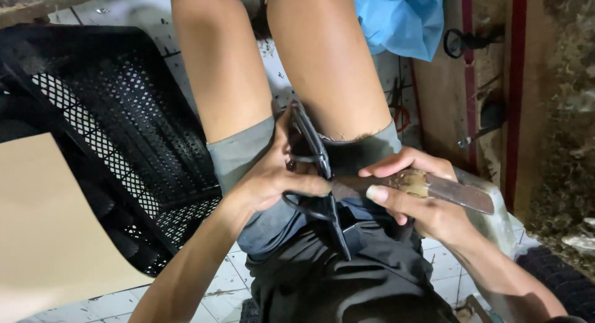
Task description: Assembling sandals by manually attaching straps to the soles and securing them with a mallet.
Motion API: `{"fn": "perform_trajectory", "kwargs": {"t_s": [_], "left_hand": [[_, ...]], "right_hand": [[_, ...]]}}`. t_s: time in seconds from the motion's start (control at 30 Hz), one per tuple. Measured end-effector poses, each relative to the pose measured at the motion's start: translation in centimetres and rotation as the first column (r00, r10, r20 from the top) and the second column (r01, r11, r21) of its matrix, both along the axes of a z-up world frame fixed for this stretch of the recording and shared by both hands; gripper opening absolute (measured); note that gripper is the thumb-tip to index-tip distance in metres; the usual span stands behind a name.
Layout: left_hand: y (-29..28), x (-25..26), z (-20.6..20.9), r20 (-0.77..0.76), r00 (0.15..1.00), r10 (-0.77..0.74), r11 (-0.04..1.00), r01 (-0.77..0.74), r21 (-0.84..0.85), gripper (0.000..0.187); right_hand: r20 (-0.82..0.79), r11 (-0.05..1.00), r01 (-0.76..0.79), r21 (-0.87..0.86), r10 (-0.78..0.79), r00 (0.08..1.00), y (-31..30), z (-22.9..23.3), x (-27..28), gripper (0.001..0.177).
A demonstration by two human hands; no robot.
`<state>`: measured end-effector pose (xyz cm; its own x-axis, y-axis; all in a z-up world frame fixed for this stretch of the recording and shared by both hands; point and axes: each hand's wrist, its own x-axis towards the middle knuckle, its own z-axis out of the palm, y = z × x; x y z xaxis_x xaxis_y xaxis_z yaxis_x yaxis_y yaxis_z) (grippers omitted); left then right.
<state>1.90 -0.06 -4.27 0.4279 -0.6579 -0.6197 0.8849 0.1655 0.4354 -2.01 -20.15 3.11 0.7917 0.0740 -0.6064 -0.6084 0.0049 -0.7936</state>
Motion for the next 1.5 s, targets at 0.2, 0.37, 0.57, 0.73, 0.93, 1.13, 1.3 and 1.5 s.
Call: {"fn": "perform_trajectory", "kwargs": {"t_s": [0.2,0.37,0.57,0.73,0.93,1.13,1.3,1.5], "left_hand": [[-0.5,0.8,0.7,-0.1,0.994,-0.033,0.979,0.053,0.196,0.121],[-0.7,0.6,-0.1,-0.044,0.999,0.007,0.985,0.001,0.172,0.124],[-0.8,1.7,0.7,-0.121,0.993,-0.001,0.982,0.024,0.189,0.122],[-0.8,1.7,0.8,-0.094,0.996,0.0,0.975,0.021,0.219,0.123],[-0.9,0.9,-0.1,-0.147,0.989,0.032,0.981,-0.003,0.196,0.115],[-0.9,0.9,-0.6,-0.123,0.991,0.056,0.985,-0.034,0.169,0.112],[-1.0,0.9,-1.5,-0.08,0.987,0.137,0.983,-0.126,0.131,0.099],[-0.8,0.9,-2.2,-0.213,0.967,0.141,0.981,-0.108,0.159,0.099]], "right_hand": [[-0.056,0.972,0.215,0.094,-0.211,0.976,-0.4,-0.4,-1.4,0.016],[0.042,0.997,0.024,-0.071,-0.021,0.999,0.4,-0.3,-0.5,0.01],[0.116,0.923,-0.178,-0.341,0.229,0.966,1.5,1.3,1.3,0.013],[0.175,0.989,-0.108,-0.097,0.124,0.977,-1.2,-1.0,0.1,0.014],[-0.077,0.962,0.23,0.149,-0.22,0.972,-1.2,-1.8,0.4,0.015],[-0.028,0.955,0.222,0.199,-0.221,0.975,-0.7,-1.9,1.7,0.015],[-0.032,0.968,0.176,0.181,-0.173,0.984,0.0,-2.5,3.3,0.008],[-0.325,0.941,0.252,0.225,-0.172,0.93,0.6,-2.1,6.0,0.01]]}}
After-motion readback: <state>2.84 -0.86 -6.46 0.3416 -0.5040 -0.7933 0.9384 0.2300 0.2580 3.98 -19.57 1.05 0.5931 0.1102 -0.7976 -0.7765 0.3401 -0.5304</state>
